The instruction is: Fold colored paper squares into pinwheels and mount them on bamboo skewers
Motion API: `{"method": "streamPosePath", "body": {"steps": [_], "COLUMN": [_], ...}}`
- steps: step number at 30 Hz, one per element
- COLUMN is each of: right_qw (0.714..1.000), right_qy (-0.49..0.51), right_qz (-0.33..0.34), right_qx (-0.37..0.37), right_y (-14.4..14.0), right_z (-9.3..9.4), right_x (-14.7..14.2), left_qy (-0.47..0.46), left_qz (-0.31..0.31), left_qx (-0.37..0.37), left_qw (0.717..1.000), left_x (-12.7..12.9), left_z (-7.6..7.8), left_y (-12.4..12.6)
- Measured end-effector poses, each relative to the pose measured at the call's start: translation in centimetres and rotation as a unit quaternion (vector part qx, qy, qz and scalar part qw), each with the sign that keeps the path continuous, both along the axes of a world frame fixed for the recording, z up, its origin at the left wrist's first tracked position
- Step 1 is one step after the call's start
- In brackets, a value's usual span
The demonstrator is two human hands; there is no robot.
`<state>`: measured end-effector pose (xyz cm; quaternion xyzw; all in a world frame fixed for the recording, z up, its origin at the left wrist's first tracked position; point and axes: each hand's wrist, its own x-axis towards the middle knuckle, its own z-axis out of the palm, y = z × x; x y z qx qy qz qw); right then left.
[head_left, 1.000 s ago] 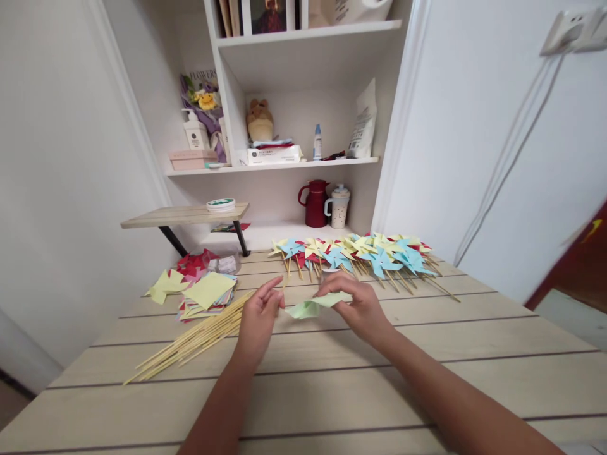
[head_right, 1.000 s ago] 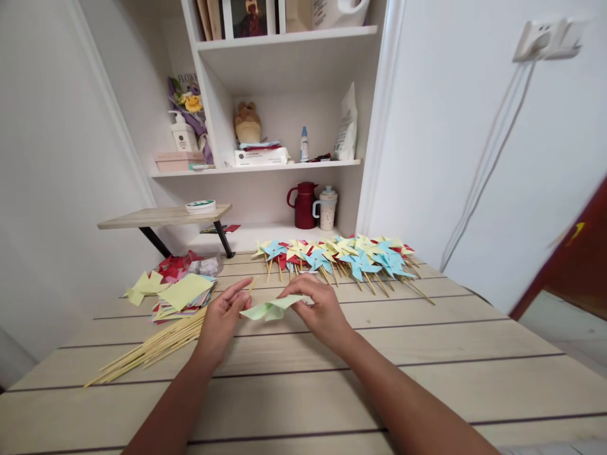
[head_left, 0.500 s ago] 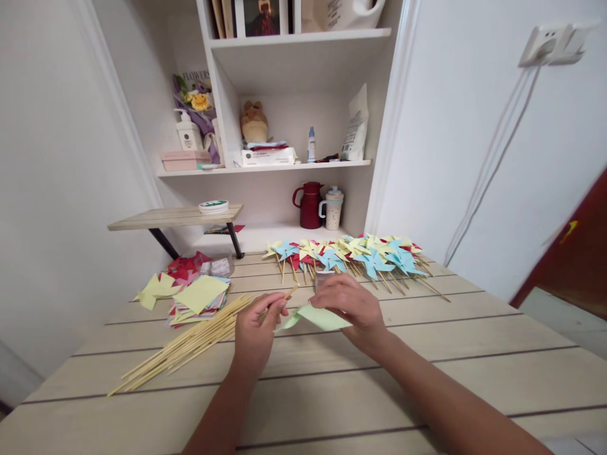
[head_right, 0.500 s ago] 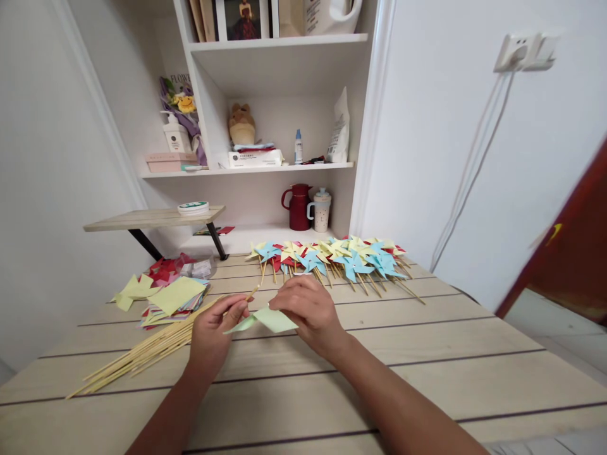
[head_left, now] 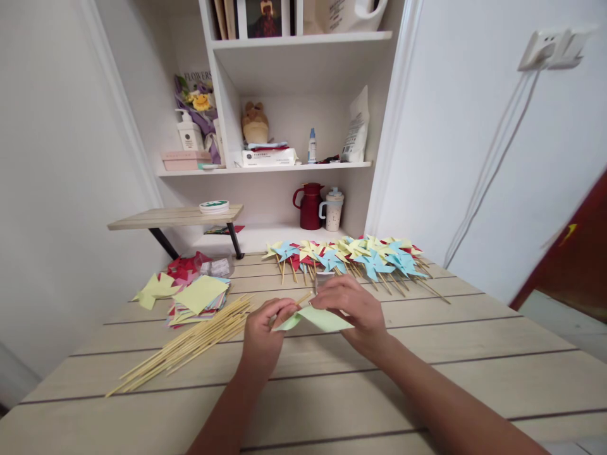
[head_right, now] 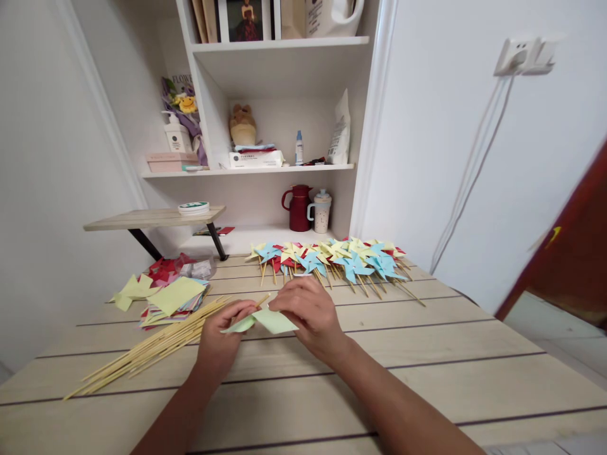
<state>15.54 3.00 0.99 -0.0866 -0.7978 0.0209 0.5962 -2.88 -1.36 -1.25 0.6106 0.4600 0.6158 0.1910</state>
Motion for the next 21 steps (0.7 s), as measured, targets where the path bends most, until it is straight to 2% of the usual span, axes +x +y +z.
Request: {"method": "streamPosePath", "body": {"steps": [11, 21], "right_qw": [1.0, 1.0], "right_qy": [0.005, 0.006], "right_qz": [-0.011, -0.009], "right_qx": [0.001, 0.003], "right_y": [-0.22, -0.13], "right_z": [0.07, -0.11], "right_x": [0.05, 0.06], "left_qy": [-0.01, 0.033], "left_qz": [0.0, 0.082], "left_qx": [0.007, 0.105], "left_qw": [1.0, 0.991], "left_x": [0.34, 0.38], "left_z": [0.08, -0.17], "left_y": [-0.24, -0.1]}}
